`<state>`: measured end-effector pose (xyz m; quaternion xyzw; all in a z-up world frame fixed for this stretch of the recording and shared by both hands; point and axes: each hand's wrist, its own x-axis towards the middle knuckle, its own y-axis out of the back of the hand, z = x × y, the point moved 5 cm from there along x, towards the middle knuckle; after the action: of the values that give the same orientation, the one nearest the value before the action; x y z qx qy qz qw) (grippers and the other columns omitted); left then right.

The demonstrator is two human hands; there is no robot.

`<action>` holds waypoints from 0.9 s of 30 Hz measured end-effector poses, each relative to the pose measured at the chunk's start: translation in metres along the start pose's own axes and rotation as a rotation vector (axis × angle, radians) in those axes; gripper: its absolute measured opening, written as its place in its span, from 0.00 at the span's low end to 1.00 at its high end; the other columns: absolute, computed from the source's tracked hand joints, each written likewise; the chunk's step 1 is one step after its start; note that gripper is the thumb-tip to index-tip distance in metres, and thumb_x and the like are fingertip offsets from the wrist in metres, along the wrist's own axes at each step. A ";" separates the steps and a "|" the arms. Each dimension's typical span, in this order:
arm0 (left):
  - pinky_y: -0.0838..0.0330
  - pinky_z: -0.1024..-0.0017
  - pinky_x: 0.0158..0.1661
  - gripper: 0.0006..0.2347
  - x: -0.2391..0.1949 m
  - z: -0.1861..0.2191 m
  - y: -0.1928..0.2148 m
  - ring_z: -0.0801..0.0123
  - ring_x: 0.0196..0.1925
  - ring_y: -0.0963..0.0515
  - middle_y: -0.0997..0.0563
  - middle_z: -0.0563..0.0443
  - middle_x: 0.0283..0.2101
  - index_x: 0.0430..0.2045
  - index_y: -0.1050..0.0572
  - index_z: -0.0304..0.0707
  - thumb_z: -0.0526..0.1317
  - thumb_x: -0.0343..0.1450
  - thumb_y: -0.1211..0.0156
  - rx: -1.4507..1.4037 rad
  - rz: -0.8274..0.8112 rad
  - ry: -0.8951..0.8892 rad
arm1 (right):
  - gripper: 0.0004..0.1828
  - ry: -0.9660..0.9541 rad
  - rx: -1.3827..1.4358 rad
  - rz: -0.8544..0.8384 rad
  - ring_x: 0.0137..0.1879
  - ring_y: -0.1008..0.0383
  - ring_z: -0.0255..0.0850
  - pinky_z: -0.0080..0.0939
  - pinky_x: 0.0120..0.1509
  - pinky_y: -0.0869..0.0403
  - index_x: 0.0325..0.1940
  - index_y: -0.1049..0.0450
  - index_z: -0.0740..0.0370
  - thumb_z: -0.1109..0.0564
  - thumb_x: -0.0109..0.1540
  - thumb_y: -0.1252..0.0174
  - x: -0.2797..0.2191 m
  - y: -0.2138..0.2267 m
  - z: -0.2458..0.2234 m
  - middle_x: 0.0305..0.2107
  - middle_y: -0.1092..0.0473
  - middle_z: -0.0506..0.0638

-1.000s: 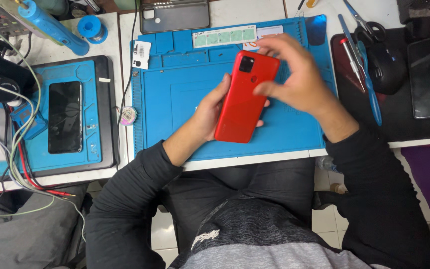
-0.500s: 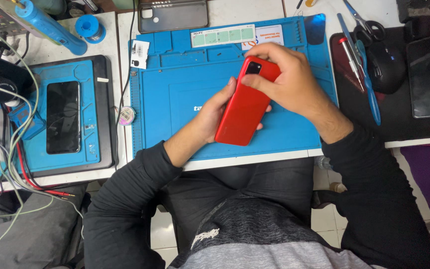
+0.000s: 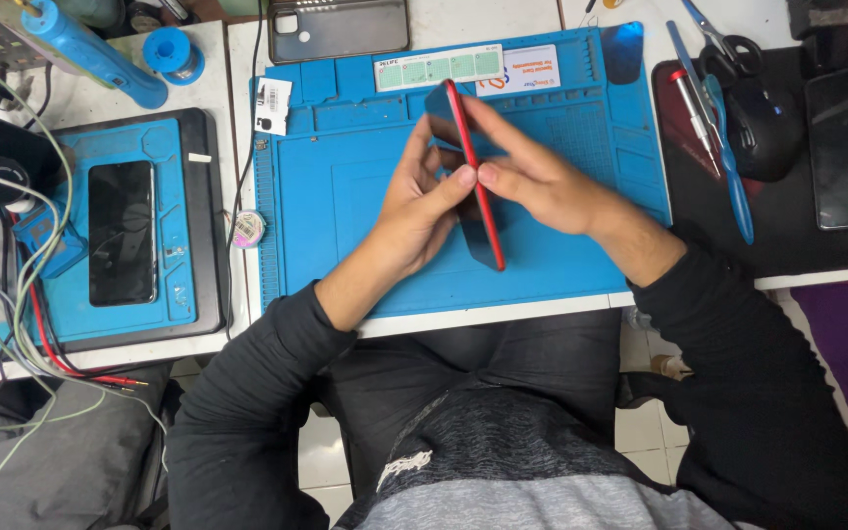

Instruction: The person removes a red phone case from a smartphone, then uses a thin red prying tool to separate the back cover from the phone body. The back cover is lifted off, exposing the internal battery and components.

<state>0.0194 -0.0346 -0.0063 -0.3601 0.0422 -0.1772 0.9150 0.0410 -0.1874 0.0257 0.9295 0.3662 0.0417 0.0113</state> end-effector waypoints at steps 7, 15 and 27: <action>0.25 0.66 0.54 0.42 0.004 -0.001 0.019 0.63 0.55 0.26 0.30 0.39 0.53 0.75 0.59 0.34 0.35 0.70 0.34 0.367 0.105 -0.119 | 0.44 -0.064 0.089 -0.121 0.76 0.43 0.44 0.45 0.69 0.29 0.82 0.76 0.56 0.58 0.71 0.54 -0.002 -0.016 0.014 0.79 0.62 0.56; 0.27 0.68 0.60 0.38 0.017 -0.003 0.032 0.63 0.63 0.25 0.30 0.39 0.61 0.74 0.56 0.31 0.35 0.73 0.34 0.493 0.198 -0.267 | 0.37 0.044 0.003 0.204 0.62 0.28 0.40 0.39 0.63 0.26 0.83 0.60 0.59 0.69 0.73 0.52 0.007 -0.004 0.032 0.67 0.35 0.59; 0.22 0.68 0.57 0.16 -0.171 0.155 0.024 0.64 0.53 0.17 0.22 0.45 0.56 0.63 0.31 0.32 0.30 0.80 0.45 0.773 0.220 -0.604 | 0.30 0.095 0.098 0.210 0.62 0.24 0.47 0.44 0.62 0.23 0.81 0.49 0.65 0.70 0.74 0.53 0.000 0.009 0.036 0.61 0.30 0.63</action>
<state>-0.1012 0.1420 0.0832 -0.0232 -0.2553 0.0298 0.9661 0.0505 -0.1935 -0.0092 0.9591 0.2687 0.0687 -0.0559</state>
